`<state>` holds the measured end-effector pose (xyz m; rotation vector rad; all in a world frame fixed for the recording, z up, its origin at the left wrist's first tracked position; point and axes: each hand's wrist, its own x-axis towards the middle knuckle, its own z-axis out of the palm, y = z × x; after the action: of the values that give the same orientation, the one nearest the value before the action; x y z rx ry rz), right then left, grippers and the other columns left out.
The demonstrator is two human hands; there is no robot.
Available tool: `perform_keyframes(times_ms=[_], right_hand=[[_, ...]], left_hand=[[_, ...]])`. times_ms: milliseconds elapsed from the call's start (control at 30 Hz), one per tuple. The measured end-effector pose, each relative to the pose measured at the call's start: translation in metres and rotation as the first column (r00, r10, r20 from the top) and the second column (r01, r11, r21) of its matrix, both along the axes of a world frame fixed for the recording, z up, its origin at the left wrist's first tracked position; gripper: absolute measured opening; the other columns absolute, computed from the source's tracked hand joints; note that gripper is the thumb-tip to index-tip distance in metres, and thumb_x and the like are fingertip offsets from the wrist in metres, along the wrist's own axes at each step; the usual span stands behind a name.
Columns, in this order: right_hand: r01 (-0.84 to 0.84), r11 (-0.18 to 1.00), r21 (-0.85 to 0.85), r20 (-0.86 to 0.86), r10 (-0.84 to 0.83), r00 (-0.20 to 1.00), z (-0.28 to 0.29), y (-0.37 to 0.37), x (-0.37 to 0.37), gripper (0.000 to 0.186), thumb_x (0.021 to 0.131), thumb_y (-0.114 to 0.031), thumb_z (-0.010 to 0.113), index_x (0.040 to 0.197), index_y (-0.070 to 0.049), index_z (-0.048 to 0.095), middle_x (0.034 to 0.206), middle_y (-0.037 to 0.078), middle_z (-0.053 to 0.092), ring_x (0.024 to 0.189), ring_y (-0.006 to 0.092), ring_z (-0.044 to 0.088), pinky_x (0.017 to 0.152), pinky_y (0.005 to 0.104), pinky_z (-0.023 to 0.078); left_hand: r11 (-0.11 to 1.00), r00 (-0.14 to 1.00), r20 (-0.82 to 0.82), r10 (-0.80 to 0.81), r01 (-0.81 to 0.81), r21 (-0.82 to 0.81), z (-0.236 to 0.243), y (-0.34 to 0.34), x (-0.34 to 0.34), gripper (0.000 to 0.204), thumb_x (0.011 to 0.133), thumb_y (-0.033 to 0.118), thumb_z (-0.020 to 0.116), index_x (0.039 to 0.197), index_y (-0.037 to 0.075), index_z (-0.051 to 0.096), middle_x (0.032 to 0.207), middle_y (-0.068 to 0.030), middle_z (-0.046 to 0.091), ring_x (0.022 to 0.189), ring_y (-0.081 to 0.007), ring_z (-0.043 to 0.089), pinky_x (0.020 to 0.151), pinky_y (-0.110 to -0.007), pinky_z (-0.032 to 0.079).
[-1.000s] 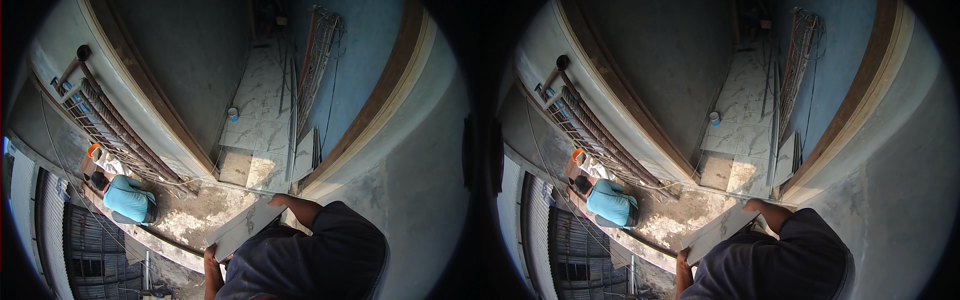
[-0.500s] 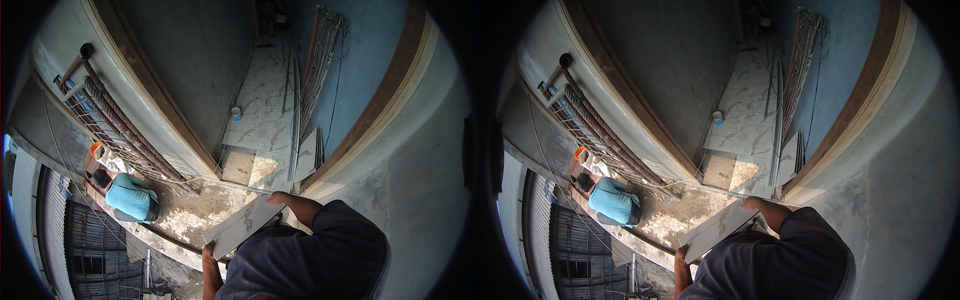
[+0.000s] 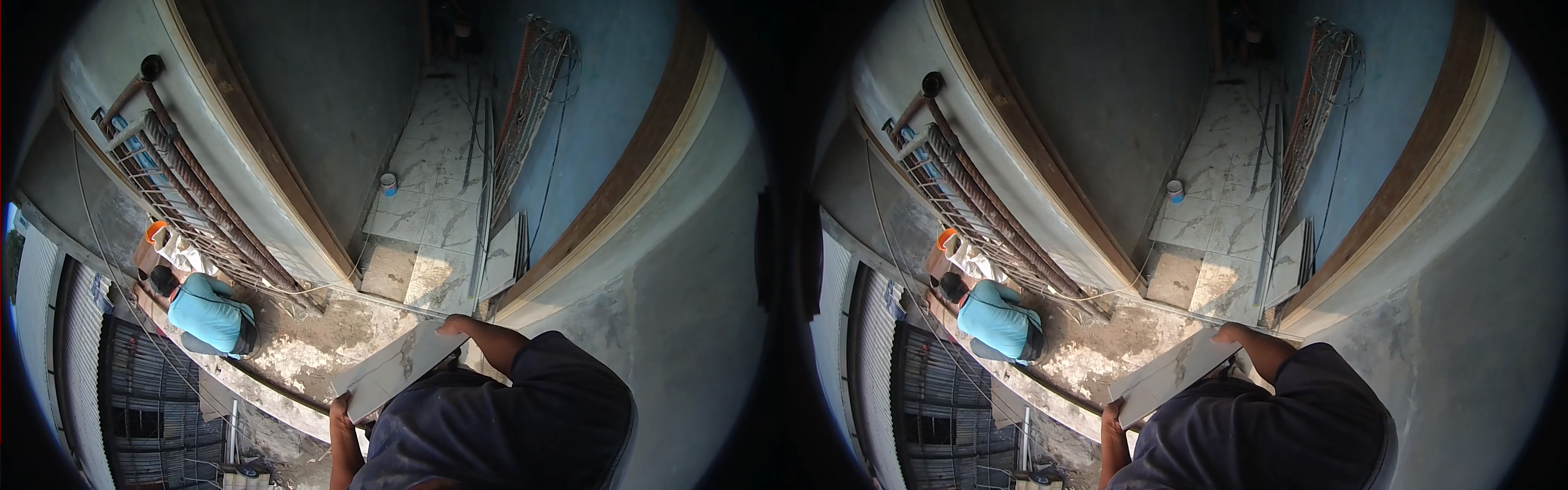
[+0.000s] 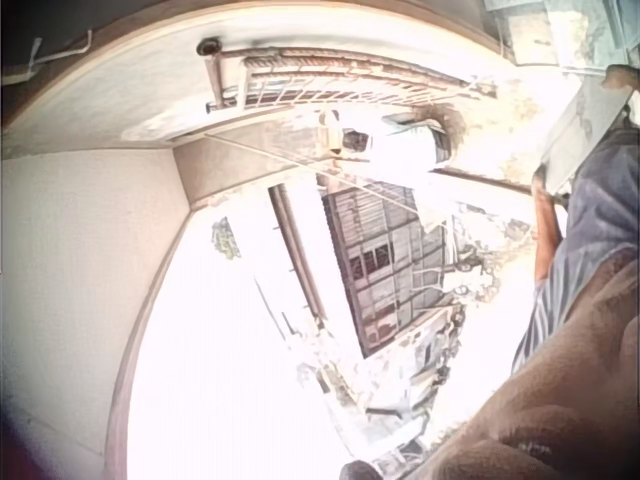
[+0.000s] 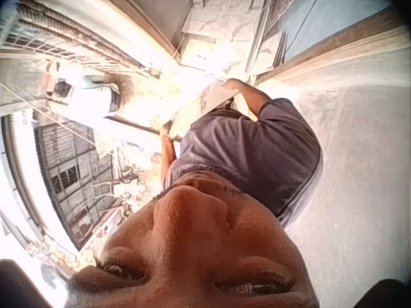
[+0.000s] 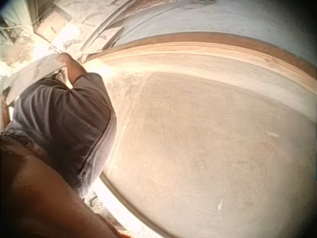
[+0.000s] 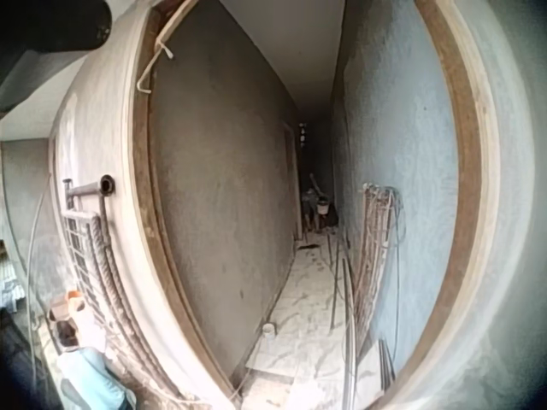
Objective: The person carries a tile out to a ledge and cuts the tile along marked lines using an angle grinder.
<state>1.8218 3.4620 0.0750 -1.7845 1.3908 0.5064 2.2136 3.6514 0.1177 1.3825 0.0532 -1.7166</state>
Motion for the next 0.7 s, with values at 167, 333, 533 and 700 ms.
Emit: perform_keyframes(times_ms=[167, 333, 533, 700], right_hand=[[-0.023, 1.0, -0.017, 0.001, 0.023, 1.0, 0.002, 0.0, 0.0, 0.077, 0.081, -0.068, 0.041, 0.102, 0.001, 0.066, 0.102, 0.024, 0.064, 0.098, 0.0376, 0.061, 0.086, 0.0432, 0.046], [-0.026, 1.0, -0.003, 0.005, 0.026, 1.0, -0.001, 0.001, -0.001, 0.076, 0.082, -0.068, 0.04, 0.102, 0.001, 0.066, 0.102, 0.024, 0.064, 0.098, 0.0378, 0.061, 0.085, 0.0432, 0.046], [-0.027, 1.0, -0.007, 0.007, 0.028, 1.0, -0.006, 0.002, 0.0, 0.075, 0.082, -0.068, 0.042, 0.102, 0.001, 0.066, 0.102, 0.024, 0.064, 0.096, 0.038, 0.061, 0.084, 0.0431, 0.046], [-0.038, 0.999, -0.008, 0.016, 0.038, 0.999, -0.012, -0.001, 0.0, 0.076, 0.081, -0.069, 0.042, 0.101, 0.001, 0.066, 0.1, 0.024, 0.065, 0.094, 0.038, 0.062, 0.083, 0.0431, 0.047]], left_hand=[[0.999, 0.996, -0.081, 0.049, -0.048, 0.01, -0.027, 0.002, 0.01, 0.035, 0.095, 0.01, 0.038, 0.126, -0.005, 0.042, 0.112, -0.0241, 0.058, 0.093, -0.0349, 0.064, 0.079, -0.044, 0.056], [1.0, 1.0, -0.015, 0.019, -0.018, 0.007, -0.022, 0.004, 0.006, 0.038, 0.096, 0.011, 0.035, 0.129, -0.008, 0.036, 0.118, -0.0281, 0.054, 0.102, -0.0386, 0.06, 0.084, -0.048, 0.055], [1.0, 1.0, 0.007, 0.017, -0.017, 0.004, -0.01, 0.004, 0.0, 0.039, 0.096, 0.011, 0.035, 0.13, -0.008, 0.036, 0.118, -0.0285, 0.054, 0.102, -0.0387, 0.06, 0.084, -0.049, 0.054], [0.999, 0.994, -0.098, 0.051, -0.052, -0.007, -0.012, 0.007, 0.002, 0.039, 0.096, 0.011, 0.035, 0.129, -0.01, 0.036, 0.119, -0.0288, 0.053, 0.103, -0.0389, 0.06, 0.085, -0.049, 0.054]])
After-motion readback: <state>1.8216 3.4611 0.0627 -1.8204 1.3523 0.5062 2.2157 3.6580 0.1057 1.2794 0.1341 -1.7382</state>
